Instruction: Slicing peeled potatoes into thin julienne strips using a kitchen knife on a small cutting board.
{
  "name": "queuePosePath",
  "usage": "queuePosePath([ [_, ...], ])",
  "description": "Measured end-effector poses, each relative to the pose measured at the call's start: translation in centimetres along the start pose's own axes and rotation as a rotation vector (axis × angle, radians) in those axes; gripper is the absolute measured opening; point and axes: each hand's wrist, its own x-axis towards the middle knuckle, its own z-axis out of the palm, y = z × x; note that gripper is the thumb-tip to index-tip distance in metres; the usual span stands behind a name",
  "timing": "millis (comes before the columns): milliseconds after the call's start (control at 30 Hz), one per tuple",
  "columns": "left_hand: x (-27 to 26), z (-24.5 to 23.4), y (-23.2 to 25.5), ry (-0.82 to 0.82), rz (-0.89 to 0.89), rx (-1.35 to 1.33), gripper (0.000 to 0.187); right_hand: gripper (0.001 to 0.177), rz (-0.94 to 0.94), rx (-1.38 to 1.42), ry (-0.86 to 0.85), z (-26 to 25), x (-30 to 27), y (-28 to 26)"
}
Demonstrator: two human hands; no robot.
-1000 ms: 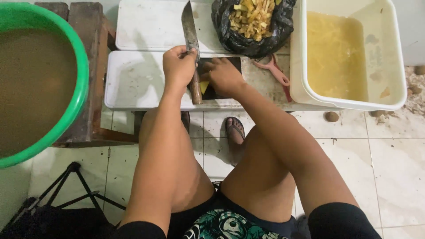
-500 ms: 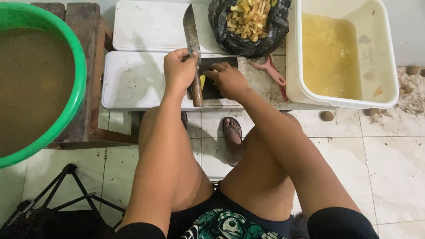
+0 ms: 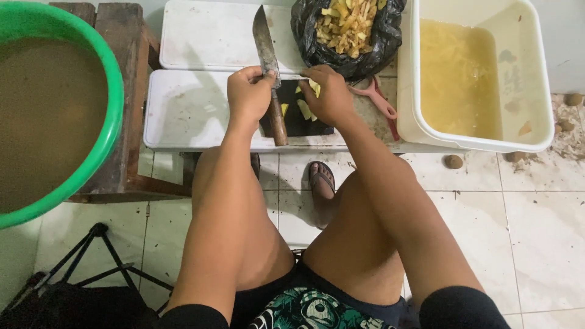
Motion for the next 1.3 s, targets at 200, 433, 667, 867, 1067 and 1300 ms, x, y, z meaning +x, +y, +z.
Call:
queuePosePath([
  [200,0.5,1.3,-0.7,-0.11,-0.027,-0.044,0.024,0.047,0.319,0.588,-0.329,-2.0,-4.1,-7.1],
  [433,-1.1,0.6,-0.5,-0.2,-0.014,0.099,0.036,0.045,0.576,0.674,-0.127,-1.6,-8.1,-7.6],
  [667,-0.2,0.1,-3.5,-0.216,0.017,0.583,0.032,0.033,0.823,0.636,-0.023,-1.8,-13.7,-12.7],
  [867,1.8,1.7,-6.4,-0.241,-0.026,0.595,0.027,0.039,0.786,0.497,-0.096,1.8,-15.8,-11.6],
  [1067,1.4,1.6,-6.6,-0.238,-0.091,0.647,0.034,0.051,0.753,0.316,-0.167,2.8,-14.9,-11.4],
  [1300,0.7,1.7,-5.9,-0.288,-0.13,0.552,0.04,0.041,0.595,0.382,-0.093,3.3,-14.2,-12.1],
])
